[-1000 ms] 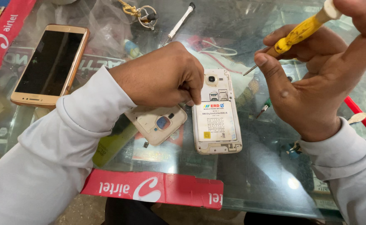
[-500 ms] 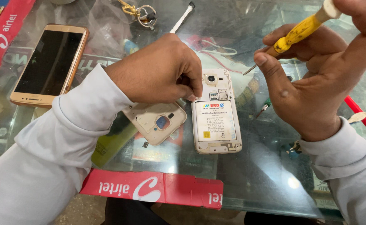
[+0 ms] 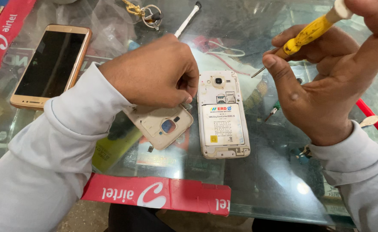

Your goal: The person uses a yellow-handled screwdriver to repeatedly loosen and tighten screws on the back of a white smartphone with the battery exposed. The phone remains on the glass table throughout, and the back cover is set aside.

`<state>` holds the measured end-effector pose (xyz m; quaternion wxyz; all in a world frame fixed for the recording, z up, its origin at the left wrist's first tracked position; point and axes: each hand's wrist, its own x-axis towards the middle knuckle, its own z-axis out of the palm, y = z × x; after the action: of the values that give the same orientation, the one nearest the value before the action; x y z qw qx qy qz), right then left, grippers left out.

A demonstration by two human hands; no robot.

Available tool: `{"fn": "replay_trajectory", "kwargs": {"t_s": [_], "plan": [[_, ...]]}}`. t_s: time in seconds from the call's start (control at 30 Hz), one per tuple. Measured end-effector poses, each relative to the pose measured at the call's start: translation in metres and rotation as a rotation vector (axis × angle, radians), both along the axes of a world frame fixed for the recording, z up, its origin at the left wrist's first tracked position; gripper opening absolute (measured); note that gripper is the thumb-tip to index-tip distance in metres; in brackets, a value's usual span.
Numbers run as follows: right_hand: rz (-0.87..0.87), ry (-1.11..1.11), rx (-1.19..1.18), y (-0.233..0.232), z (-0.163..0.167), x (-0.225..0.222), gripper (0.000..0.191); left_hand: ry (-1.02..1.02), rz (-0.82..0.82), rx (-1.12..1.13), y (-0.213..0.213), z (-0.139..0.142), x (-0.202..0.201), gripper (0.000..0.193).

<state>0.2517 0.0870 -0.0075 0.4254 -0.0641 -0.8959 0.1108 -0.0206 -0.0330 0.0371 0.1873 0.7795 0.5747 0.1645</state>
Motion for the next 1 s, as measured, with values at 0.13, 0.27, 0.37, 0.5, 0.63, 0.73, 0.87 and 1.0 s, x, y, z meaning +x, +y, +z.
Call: {"fn": "replay_trajectory", "kwargs": {"t_s": [0.13, 0.27, 0.37, 0.5, 0.63, 0.73, 0.87, 1.0], "plan": [[-0.004, -0.003, 0.021, 0.001, -0.001, 0.000, 0.073, 0.076, 0.001, -0.074, -0.001, 0.000, 0.005, 0.009], [-0.012, -0.003, 0.015, 0.000, -0.001, 0.000, 0.077, 0.054, 0.002, -0.080, -0.002, 0.001, 0.005, 0.009], [-0.005, -0.002, 0.003, 0.000, -0.002, 0.000, 0.077, 0.034, -0.018, -0.050, -0.003, 0.001, 0.006, 0.008], [0.014, -0.005, -0.005, 0.002, -0.002, 0.000, 0.074, 0.091, 0.000, -0.071, -0.005, 0.002, 0.009, 0.007], [0.005, -0.001, -0.014, 0.001, -0.002, 0.001, 0.073, 0.164, 0.005, -0.070, -0.006, 0.002, 0.011, 0.008], [-0.005, -0.001, -0.002, 0.001, -0.002, 0.000, 0.076, 0.133, -0.039, -0.031, -0.006, 0.002, 0.011, 0.008], [0.005, 0.003, 0.016, 0.003, -0.003, 0.000, 0.075, -0.068, -0.058, 0.104, -0.003, 0.000, 0.011, 0.012], [0.008, 0.006, -0.013, 0.003, -0.004, 0.001, 0.072, -0.305, -0.154, 0.295, -0.003, 0.000, 0.008, 0.013]]}}
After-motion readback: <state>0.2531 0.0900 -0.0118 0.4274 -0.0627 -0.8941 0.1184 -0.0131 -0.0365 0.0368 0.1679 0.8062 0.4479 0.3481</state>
